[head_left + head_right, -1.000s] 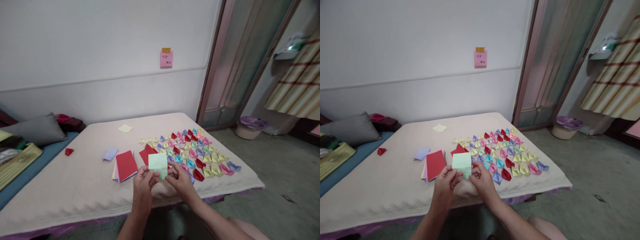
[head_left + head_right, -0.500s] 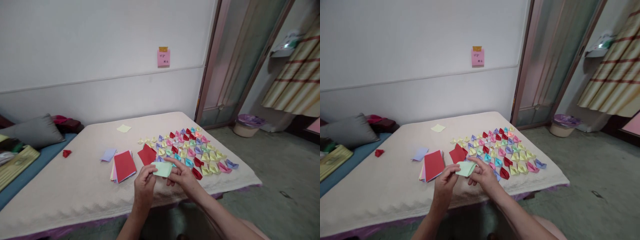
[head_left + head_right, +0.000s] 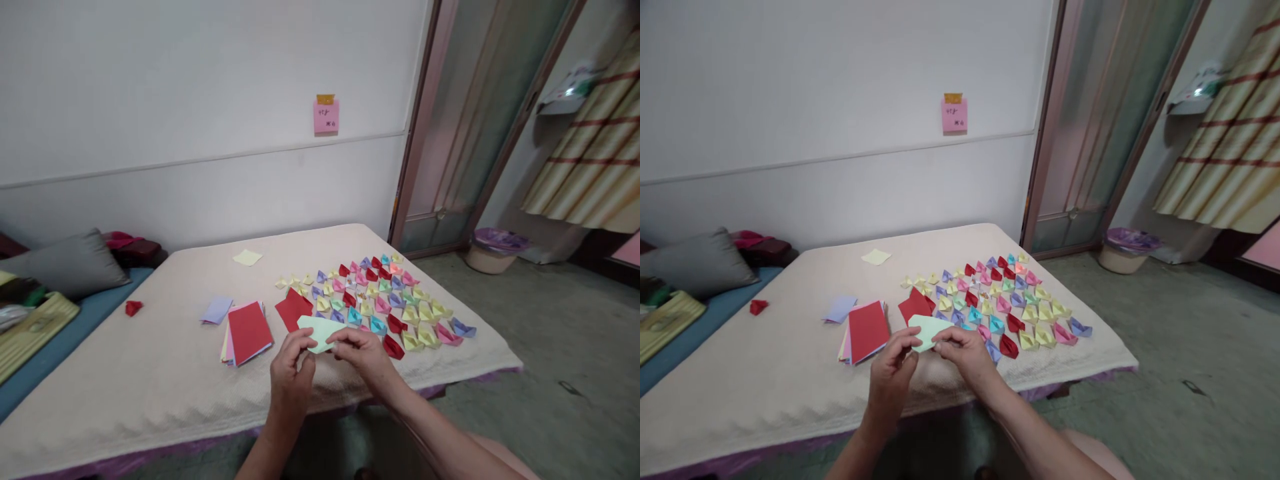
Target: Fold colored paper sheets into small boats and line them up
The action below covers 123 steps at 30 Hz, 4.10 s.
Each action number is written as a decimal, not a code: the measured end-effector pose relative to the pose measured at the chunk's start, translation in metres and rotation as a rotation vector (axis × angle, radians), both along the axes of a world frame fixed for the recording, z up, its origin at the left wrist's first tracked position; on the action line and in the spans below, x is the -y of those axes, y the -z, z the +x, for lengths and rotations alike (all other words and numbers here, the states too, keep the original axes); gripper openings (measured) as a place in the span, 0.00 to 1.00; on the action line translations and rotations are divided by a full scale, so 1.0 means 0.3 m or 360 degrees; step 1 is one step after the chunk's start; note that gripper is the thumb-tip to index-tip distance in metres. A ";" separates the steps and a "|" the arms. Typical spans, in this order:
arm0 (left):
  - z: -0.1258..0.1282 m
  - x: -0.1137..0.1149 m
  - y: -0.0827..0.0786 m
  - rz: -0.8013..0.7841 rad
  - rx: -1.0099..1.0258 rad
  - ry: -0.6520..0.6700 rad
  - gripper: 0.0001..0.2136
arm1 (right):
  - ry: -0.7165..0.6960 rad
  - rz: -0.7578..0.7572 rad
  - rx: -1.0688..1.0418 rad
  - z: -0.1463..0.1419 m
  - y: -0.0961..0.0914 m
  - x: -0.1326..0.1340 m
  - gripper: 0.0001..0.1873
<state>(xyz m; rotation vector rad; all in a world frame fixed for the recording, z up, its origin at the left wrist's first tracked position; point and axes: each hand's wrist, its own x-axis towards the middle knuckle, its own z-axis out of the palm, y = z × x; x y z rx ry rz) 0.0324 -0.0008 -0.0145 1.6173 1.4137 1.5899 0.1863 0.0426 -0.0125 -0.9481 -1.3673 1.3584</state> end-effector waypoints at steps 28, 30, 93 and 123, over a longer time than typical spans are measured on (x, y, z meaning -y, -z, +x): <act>0.089 0.017 0.038 -0.0199 0.0544 -0.0085 0.20 | 0.0429 -0.0158 -0.0228 -0.048 0.026 0.021 0.14; 0.098 0.012 0.026 -0.0219 0.0681 -0.0104 0.24 | 0.0450 -0.0191 -0.0288 -0.052 0.022 0.019 0.22; 0.023 -0.018 0.020 -0.0701 0.0752 0.0348 0.09 | -0.0158 -0.0135 -0.0258 0.015 -0.027 0.007 0.12; 0.022 -0.013 -0.015 -0.0767 0.0465 0.0319 0.10 | -0.0131 -0.0302 -0.0199 0.026 -0.026 -0.005 0.13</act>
